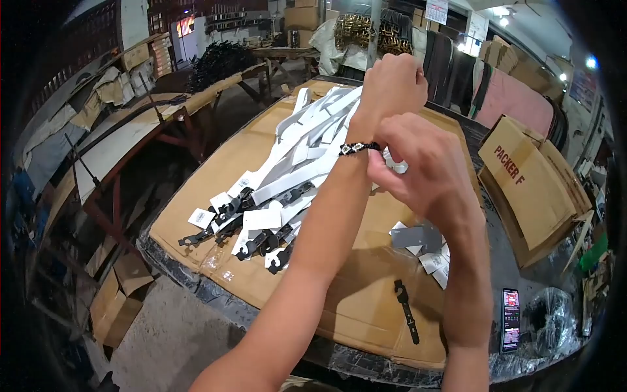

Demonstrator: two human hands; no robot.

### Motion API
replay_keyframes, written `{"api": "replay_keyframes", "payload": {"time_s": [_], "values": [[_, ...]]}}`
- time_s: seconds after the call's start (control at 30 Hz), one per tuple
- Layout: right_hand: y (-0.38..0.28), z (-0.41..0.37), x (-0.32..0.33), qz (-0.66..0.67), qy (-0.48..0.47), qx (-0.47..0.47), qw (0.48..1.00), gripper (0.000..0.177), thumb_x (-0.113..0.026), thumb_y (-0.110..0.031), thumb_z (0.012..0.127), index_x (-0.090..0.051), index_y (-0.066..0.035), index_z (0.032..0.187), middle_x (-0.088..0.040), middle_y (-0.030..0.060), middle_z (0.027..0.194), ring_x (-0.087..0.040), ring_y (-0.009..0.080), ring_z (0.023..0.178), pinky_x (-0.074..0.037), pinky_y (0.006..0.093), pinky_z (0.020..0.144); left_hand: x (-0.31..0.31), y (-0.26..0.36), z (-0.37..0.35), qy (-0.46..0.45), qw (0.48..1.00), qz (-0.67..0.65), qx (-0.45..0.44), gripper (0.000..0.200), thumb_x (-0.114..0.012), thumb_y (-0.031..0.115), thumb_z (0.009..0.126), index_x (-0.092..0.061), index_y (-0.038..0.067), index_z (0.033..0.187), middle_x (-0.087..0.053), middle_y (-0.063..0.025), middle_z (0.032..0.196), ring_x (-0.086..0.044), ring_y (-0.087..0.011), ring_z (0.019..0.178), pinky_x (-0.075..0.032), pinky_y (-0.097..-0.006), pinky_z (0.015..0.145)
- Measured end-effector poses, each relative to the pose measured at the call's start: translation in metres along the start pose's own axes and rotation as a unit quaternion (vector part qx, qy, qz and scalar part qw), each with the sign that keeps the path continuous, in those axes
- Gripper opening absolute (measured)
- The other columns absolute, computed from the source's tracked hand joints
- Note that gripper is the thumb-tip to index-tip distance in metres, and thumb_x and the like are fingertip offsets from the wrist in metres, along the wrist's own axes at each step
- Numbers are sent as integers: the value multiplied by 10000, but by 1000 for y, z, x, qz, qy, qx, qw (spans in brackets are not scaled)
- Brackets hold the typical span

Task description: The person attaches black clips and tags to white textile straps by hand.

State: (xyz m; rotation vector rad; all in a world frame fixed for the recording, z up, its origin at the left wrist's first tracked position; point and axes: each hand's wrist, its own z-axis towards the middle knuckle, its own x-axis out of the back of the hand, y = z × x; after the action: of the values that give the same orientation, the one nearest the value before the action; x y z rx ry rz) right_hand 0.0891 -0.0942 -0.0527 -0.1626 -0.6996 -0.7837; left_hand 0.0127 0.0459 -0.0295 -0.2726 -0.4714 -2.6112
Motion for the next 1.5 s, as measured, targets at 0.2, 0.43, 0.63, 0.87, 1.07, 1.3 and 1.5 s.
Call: {"api": "replay_keyframes", "payload": {"time_s": [0.2, 0.43, 0.63, 0.87, 1.07, 1.3, 1.5], "values": [[8, 0, -18, -45, 19, 42, 998, 141, -712, -131, 804, -608, -63, 871, -621, 79, 804, -654, 278, 817, -547, 417, 705, 5, -10, 7, -13, 870, -449, 202, 207, -617, 122, 935, -716, -55, 976, -730, -102, 784, -665, -103, 682, -475, -228, 541], [11, -7, -39, -66, -15, 11, 998, 152, -728, -117, 798, -612, -80, 888, -626, 68, 775, -658, 268, 792, -541, 410, 676, 16, -53, 10, -26, 555, -775, 301, 188, -573, 141, 1010, -673, 24, 1116, -714, -67, 908, -559, -106, 673, -443, -252, 582], [27, -14, -42, -64, -36, -16, 997, 143, -722, -168, 813, -636, -77, 882, -638, 88, 759, -672, 282, 787, -540, 422, 678, -2, -62, 6, 10, 524, -782, 337, 175, -580, 128, 991, -658, 17, 1102, -703, -50, 876, -539, -97, 661, -433, -257, 589], [32, -12, -21, -19, -64, -53, 996, 188, -662, -222, 842, -662, -37, 809, -655, 142, 764, -666, 347, 779, -518, 471, 703, -35, -31, -2, 43, 861, -433, 263, 183, -582, 64, 888, -733, -37, 912, -717, -121, 742, -602, -120, 543, -454, -258, 479], [32, -10, -22, -13, 2, -41, 999, 140, -649, -182, 823, -678, -46, 840, -642, 150, 753, -651, 351, 761, -511, 476, 702, -48, -35, -10, -7, 984, -123, 131, 157, -641, 107, 840, -756, 5, 868, -727, -216, 806, -725, -337, 731, -575, -421, 677], [49, -18, -42, -57, 26, -37, 997, 112, -666, -167, 847, -623, -72, 888, -631, 114, 787, -652, 311, 793, -521, 459, 689, -56, -48, -13, -27, 910, -319, 263, 149, -643, 138, 889, -723, 14, 906, -728, -139, 814, -690, -244, 711, -537, -363, 597], [52, -23, -64, -82, 10, -23, 996, 128, -685, -181, 877, -610, -85, 918, -621, 94, 811, -654, 283, 822, -536, 426, 677, -34, -78, -6, 0, 502, -763, 407, 169, -570, 122, 999, -613, 54, 1147, -626, -7, 823, -452, -92, 603, -357, -236, 515]]}}
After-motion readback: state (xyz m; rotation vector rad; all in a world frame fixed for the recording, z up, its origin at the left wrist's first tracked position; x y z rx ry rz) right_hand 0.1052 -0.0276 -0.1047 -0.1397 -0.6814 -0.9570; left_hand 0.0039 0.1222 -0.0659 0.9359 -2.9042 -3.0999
